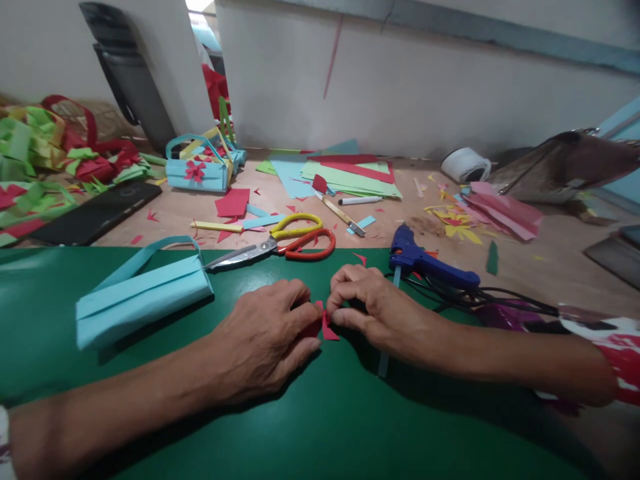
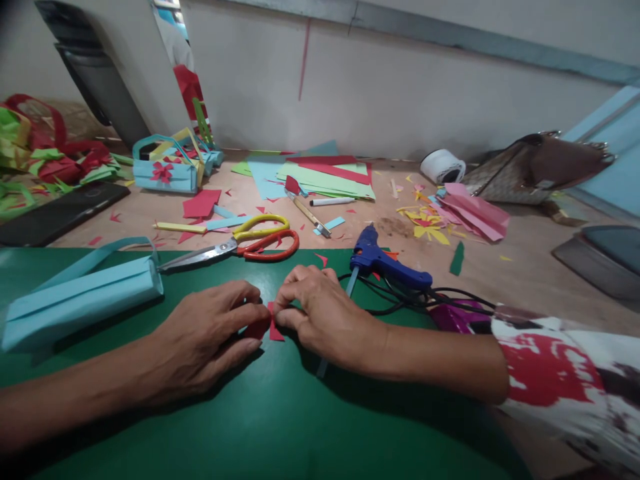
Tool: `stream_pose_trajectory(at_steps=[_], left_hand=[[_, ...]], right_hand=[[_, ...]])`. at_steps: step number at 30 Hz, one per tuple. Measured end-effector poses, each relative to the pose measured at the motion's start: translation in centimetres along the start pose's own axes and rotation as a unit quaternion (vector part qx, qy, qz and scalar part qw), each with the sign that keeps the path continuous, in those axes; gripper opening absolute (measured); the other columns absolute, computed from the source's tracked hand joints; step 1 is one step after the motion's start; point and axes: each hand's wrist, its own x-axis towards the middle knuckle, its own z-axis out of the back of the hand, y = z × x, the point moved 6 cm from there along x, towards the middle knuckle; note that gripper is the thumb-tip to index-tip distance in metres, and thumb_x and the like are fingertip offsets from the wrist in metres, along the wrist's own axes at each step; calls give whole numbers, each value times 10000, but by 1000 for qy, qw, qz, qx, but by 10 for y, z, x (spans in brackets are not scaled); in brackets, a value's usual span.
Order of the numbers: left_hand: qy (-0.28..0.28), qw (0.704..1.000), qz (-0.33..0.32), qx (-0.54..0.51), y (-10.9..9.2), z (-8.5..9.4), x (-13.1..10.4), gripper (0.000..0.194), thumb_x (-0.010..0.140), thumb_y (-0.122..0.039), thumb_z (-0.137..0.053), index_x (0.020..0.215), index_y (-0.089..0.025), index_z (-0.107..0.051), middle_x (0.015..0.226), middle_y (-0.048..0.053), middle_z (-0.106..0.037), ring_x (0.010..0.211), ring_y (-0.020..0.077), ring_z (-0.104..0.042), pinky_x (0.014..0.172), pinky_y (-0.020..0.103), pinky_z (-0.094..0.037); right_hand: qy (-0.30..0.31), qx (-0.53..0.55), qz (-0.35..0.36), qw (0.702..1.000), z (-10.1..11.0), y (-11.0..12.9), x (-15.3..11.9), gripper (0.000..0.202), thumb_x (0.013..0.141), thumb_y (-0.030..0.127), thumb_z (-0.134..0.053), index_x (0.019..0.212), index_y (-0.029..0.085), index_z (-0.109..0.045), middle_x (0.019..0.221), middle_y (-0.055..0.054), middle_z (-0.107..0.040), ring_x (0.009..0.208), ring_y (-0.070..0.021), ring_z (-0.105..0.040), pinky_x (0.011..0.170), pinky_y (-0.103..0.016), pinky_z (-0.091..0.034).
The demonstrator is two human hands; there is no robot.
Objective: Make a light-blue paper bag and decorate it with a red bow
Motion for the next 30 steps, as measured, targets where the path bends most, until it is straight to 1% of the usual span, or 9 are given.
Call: stream_pose_trajectory(at_steps=[4,9,16,22,24,27,29,30], left_hand=[[-5,1000,-3,3,0,-1,0,213,915,-331,-388,946,-196,-550,961,51,-500,809,191,-469,699,333,-390],[-5,1000,-7,5,0,0,1,226,922,-332,-375,945,-194,-552,957,53,-503,813,191,-472,701,334,-388],[4,1000,-4,5,-1,0,-1,218,910,-337,-405,977,-198,-559,982,56,-503,837,201,-479,715,352,-401],[-5,1000,-11,5,1,-2,-4,218,897,-347,-430,999,-198,-552,1011,62,-514,854,211,-487,719,363,-418],[-14,1000,-15,9,1,-2,-5,229,893,-343,-442,1032,-192,-544,1030,70,-525,861,215,-494,718,364,-425],[-59,998,-28,19,-1,3,-7,262,906,-307,-430,1104,-161,-520,1031,90,-553,871,217,-507,724,361,-433],[-87,994,-55,39,-6,7,-10,245,914,-278,-423,1091,-148,-532,1002,95,-575,845,211,-508,707,350,-431],[-89,992,-75,53,-9,7,-11,231,916,-273,-425,1068,-149,-547,982,93,-584,820,208,-503,692,346,-427]], right_hand=[[-11,-5,-21,1000,-2,-3,1,172,803,156,-593,632,177,-586,804,11,-531,833,-155,-491,814,-348,-313],[-13,-14,-37,999,-3,-6,1,165,775,152,-616,615,176,-585,816,5,-525,842,-160,-481,801,-339,-317],[4,-82,-45,996,-4,1,3,254,810,158,-574,564,163,-516,793,-8,-517,832,-173,-468,793,-349,-324],[15,-133,-51,990,-3,5,6,233,809,138,-567,580,160,-529,825,-30,-516,868,-193,-457,827,-364,-322],[20,-142,-51,988,-3,6,6,238,808,134,-565,577,161,-514,819,-29,-514,857,-192,-455,825,-366,-323],[25,-153,-51,987,-4,7,7,242,810,132,-557,578,162,-495,822,-32,-513,852,-192,-452,831,-373,-323],[30,-156,-54,986,-4,7,7,244,816,135,-548,581,162,-489,838,-39,-514,861,-196,-452,838,-379,-323],[32,-157,-55,986,-3,7,7,241,817,136,-545,584,161,-489,845,-42,-514,865,-198,-453,839,-381,-324]])
